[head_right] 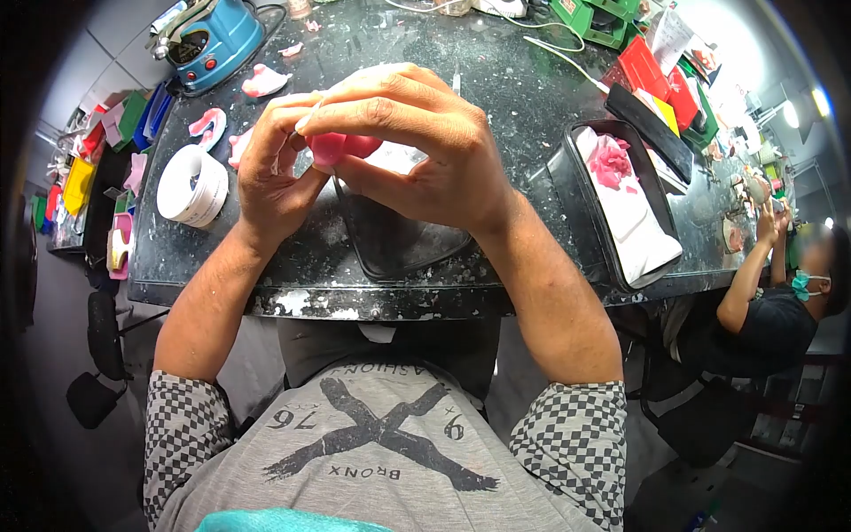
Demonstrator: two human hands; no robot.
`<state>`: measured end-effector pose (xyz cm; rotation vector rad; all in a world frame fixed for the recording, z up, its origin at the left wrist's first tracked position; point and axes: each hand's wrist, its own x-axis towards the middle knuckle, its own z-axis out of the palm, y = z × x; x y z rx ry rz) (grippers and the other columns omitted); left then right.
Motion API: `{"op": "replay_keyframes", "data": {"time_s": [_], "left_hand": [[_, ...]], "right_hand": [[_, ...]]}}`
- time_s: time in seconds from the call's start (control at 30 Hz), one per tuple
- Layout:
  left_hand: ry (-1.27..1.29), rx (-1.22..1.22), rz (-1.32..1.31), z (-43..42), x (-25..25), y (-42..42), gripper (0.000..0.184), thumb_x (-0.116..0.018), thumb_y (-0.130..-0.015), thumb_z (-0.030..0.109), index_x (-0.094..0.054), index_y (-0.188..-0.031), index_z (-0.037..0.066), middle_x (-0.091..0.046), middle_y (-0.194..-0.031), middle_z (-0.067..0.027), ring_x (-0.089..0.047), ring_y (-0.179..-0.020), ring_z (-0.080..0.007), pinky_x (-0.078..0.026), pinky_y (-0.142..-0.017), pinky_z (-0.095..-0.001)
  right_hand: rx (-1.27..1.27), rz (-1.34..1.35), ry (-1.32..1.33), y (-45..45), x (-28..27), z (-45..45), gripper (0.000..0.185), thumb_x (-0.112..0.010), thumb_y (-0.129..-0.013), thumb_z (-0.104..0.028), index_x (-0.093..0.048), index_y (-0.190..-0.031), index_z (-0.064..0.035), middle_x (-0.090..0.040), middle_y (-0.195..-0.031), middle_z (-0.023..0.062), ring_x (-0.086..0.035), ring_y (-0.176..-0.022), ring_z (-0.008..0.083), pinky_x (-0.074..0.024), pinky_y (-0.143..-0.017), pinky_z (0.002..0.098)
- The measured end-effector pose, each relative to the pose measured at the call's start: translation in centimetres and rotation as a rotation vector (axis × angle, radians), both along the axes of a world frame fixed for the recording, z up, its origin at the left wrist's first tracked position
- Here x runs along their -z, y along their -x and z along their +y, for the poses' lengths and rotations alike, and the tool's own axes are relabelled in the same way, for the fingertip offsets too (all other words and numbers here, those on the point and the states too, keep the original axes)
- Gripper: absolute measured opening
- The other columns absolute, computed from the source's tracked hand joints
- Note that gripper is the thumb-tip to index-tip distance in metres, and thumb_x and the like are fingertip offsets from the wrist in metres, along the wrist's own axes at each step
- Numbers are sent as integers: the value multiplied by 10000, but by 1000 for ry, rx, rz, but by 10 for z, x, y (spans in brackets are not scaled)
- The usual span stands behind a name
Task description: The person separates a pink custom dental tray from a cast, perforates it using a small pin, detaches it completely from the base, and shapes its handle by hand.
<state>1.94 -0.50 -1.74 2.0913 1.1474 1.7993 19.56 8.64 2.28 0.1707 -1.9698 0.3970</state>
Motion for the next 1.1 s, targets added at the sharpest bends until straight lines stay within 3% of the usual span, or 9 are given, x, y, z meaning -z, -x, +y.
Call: {"op": "replay_keyframes", "data": {"time_s": [0.2, 0.27, 0.8, 0.87, 1.1], "left_hand": [[30, -26, -2, -1, 1, -1, 409, -739, -753, -100, -621, -1127, 13, -623, -1180, -109, -613, -1115, -237, -545, -931, -309], [63, 55, 107, -2, 6, 7, 469, -696, -823, -128, -548, -1249, 0, -500, -1302, -111, -544, -1243, -203, -473, -1057, -348], [80, 92, 76, -1, 4, 3, 497, -690, -824, -129, -533, -1281, -12, -500, -1309, -107, -523, -1279, -219, -448, -1097, -359], [24, 12, 8, 1, 2, -2, 405, -706, -772, -122, -609, -1144, 7, -598, -1184, -116, -627, -1101, -204, -557, -945, -301], [3, -8, 46, -2, -3, -4, 403, -701, -769, -121, -608, -1140, 5, -600, -1170, -111, -636, -1083, -200, -558, -936, -298]], "right_hand": [[-11, -20, 17, -2, -1, 2, 362, -820, -722, -62, -759, -1072, -129, -729, -1042, 71, -695, -970, 228, -532, -865, 341], [-22, -17, 41, -2, -2, 2, 369, -823, -716, -57, -761, -1072, -128, -728, -1042, 73, -692, -974, 230, -534, -867, 346], [-110, -74, 121, -5, -1, 3, 410, -806, -692, -15, -764, -1086, -122, -729, -1075, 81, -691, -997, 237, -545, -877, 353], [-81, -70, 150, -5, -1, 0, 412, -809, -706, -27, -760, -1104, -122, -729, -1094, 81, -691, -1007, 236, -542, -886, 351], [-83, -31, 87, -2, 1, 1, 384, -826, -726, -75, -765, -1100, -133, -736, -1073, 74, -699, -990, 228, -536, -882, 347]]}}
